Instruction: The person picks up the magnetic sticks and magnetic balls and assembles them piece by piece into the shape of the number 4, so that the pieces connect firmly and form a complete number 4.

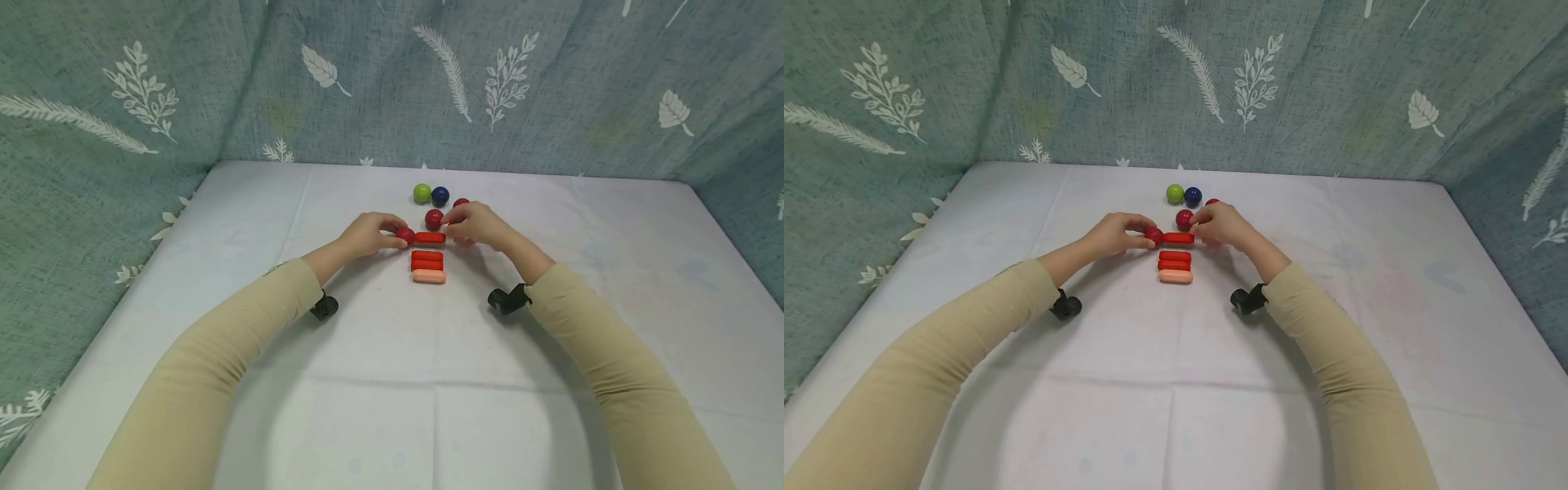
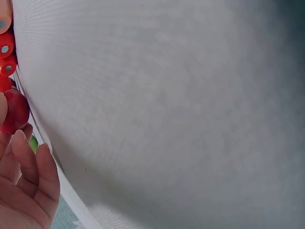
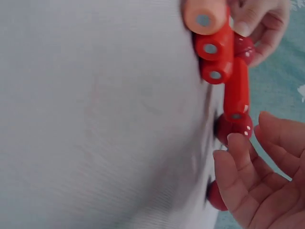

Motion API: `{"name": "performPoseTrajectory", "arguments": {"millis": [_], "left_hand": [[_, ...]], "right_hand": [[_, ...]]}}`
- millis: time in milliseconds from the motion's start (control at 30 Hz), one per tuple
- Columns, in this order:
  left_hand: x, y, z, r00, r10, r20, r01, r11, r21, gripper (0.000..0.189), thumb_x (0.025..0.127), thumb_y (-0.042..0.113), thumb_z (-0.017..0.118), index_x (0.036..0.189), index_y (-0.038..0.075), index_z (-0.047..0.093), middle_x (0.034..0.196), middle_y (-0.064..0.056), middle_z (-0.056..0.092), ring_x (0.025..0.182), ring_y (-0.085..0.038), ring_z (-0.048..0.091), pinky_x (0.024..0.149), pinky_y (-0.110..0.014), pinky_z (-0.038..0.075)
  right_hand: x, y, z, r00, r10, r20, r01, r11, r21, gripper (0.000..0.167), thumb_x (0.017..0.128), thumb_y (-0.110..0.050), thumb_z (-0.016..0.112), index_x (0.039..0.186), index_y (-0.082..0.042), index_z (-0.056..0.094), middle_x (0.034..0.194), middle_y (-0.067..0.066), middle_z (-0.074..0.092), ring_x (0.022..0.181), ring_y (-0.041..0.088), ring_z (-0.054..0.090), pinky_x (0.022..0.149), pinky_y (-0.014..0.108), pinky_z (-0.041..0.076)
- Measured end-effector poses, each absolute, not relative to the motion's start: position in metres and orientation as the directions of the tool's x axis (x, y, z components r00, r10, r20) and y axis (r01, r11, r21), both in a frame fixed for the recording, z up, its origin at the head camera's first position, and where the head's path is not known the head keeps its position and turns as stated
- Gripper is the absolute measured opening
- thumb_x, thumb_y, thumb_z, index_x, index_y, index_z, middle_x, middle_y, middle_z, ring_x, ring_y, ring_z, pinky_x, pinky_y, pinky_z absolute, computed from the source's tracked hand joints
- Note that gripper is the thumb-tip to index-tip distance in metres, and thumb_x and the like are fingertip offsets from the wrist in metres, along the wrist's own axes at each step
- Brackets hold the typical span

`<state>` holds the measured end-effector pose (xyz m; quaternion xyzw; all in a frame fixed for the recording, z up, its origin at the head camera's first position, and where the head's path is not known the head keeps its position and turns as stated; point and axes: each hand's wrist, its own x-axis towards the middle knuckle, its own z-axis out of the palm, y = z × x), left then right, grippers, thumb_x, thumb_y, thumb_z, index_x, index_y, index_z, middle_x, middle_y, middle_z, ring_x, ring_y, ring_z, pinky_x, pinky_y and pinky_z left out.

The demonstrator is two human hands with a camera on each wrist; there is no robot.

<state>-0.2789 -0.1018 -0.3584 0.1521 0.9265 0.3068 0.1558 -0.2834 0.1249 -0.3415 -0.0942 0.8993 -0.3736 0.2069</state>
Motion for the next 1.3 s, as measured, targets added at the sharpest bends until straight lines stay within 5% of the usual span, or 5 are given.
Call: {"name": "performPoseTrajectory", "arguments": {"millis": [667,1300], "left_hand": [[-0.277,-0.103,-0.36,-0.908,0.368,-0.198,0.173,0.763,0.623,0.042,0.084,0.028,0.067,0.122,0.015,0.058,0.121,-0.005,0.06,0.116,-0.02,0.048,0.098,-0.036,0.039],[-0.278,-0.103,-0.36,-0.906,0.378,-0.19,0.191,0.766,0.614,0.042,0.084,0.028,0.067,0.122,0.016,0.058,0.119,-0.005,0.06,0.115,-0.02,0.049,0.096,-0.035,0.041]], "right_hand": [[-0.304,0.115,-0.337,-0.9,-0.277,-0.337,0.062,0.684,-0.727,0.043,0.09,-0.019,0.057,0.132,-0.011,0.047,0.123,0.011,0.052,0.088,0.025,0.056,0.07,0.03,0.053],[-0.308,0.102,-0.347,-0.902,-0.243,-0.358,0.088,0.706,-0.703,0.046,0.089,-0.022,0.059,0.133,-0.015,0.047,0.125,0.009,0.052,0.08,0.021,0.053,0.066,0.025,0.05]]}}
